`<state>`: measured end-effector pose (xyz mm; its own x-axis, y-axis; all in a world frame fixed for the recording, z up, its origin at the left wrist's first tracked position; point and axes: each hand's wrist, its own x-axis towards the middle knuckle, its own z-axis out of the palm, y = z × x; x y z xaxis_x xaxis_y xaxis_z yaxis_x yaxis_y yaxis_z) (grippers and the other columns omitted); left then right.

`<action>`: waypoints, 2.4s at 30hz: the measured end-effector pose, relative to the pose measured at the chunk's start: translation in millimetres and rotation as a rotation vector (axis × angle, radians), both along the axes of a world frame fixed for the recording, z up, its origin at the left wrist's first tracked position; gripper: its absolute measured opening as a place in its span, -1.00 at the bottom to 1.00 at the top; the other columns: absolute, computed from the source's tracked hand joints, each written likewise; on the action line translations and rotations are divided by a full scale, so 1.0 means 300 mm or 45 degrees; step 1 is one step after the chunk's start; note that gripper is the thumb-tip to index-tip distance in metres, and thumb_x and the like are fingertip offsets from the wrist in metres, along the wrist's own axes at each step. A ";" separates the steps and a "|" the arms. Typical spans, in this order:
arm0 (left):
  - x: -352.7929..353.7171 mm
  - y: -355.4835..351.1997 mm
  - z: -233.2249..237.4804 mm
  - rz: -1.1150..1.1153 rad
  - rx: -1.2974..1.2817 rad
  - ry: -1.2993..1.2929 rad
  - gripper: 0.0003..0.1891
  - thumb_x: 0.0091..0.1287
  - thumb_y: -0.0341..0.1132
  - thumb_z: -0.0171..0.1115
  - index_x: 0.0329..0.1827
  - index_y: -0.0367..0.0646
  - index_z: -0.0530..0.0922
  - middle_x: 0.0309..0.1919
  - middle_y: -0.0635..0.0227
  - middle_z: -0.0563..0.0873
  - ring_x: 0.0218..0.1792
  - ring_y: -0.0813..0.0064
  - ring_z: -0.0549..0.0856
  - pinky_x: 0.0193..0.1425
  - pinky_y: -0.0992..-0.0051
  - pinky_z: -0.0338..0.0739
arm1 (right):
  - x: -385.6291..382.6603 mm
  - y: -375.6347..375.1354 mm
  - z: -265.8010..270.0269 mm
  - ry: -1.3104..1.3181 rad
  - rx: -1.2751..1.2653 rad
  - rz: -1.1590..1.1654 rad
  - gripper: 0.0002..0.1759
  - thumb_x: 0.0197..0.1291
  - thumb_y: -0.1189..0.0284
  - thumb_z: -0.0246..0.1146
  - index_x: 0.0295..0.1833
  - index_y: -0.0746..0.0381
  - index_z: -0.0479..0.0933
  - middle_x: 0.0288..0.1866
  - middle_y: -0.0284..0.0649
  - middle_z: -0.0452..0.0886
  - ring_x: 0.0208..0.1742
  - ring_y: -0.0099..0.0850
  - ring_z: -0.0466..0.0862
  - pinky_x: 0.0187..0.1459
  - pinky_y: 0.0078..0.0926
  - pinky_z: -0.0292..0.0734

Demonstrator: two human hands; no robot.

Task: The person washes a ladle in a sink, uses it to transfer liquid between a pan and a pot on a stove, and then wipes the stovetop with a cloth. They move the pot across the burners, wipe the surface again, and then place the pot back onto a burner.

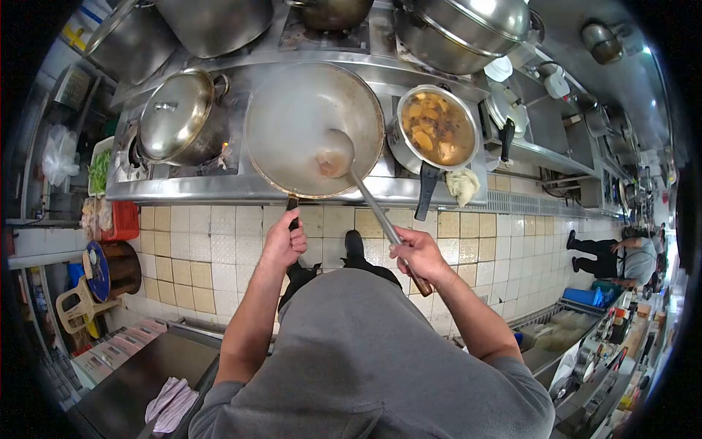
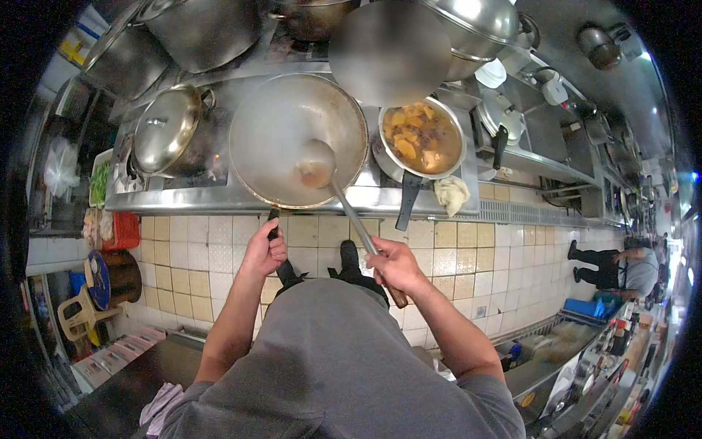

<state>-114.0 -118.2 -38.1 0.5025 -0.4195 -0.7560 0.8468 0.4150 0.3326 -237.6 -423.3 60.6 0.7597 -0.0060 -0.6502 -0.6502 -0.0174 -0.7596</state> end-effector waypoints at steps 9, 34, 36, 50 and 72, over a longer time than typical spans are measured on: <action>0.073 -0.019 0.083 -0.018 -0.013 0.121 -0.62 0.38 0.04 0.32 -0.38 -0.02 0.43 -0.73 0.66 0.16 -0.72 0.65 0.19 -0.65 0.58 0.08 | 0.057 0.020 -0.072 0.193 1.247 -0.303 -0.76 0.48 0.40 0.15 0.15 0.25 0.38 -0.22 -0.27 0.61 -0.55 -0.55 0.47 -0.60 -0.56 0.32; 0.108 -0.034 0.091 -0.119 -0.337 0.469 -0.68 0.36 -0.09 0.32 -0.41 -0.09 0.46 -0.73 0.63 0.28 -0.72 0.67 0.29 -0.64 0.62 0.17 | -0.174 -0.435 0.319 -0.275 -0.760 -0.355 -0.38 0.29 0.62 0.27 0.48 0.30 0.44 -0.42 -0.25 0.62 -0.57 -0.54 0.56 -0.49 -0.56 0.49; 0.094 -0.051 0.091 -0.106 -0.368 0.463 -0.70 0.35 -0.12 0.31 -0.41 -0.10 0.47 -0.73 0.62 0.28 -0.72 0.67 0.29 -0.64 0.62 0.17 | -0.195 -0.458 0.249 -0.439 -1.017 -0.258 -0.37 0.27 0.61 0.28 0.48 0.31 0.43 -0.39 -0.28 0.62 -0.53 -0.57 0.55 -0.43 -0.57 0.51; -0.125 -0.002 0.120 -0.103 -0.417 0.426 -0.74 0.30 -0.17 0.28 -0.43 -0.10 0.47 -0.73 0.58 0.26 -0.71 0.62 0.27 -0.62 0.58 0.16 | -0.278 -0.364 0.131 -0.578 -1.307 -0.200 -0.33 0.17 0.57 0.32 0.45 0.37 0.42 -0.15 0.21 0.71 -0.15 0.14 0.73 -0.06 -0.10 0.64; -0.362 0.239 -0.031 -0.303 -0.458 0.352 -0.75 0.33 -0.15 0.26 -0.46 -0.04 0.51 -0.75 0.59 0.22 -0.72 0.62 0.25 -0.64 0.57 0.16 | 0.497 -0.007 0.410 -0.471 -1.365 1.073 -0.44 0.22 0.34 0.30 0.35 0.22 0.54 0.10 0.00 0.74 0.11 -0.12 0.72 0.19 -0.24 0.56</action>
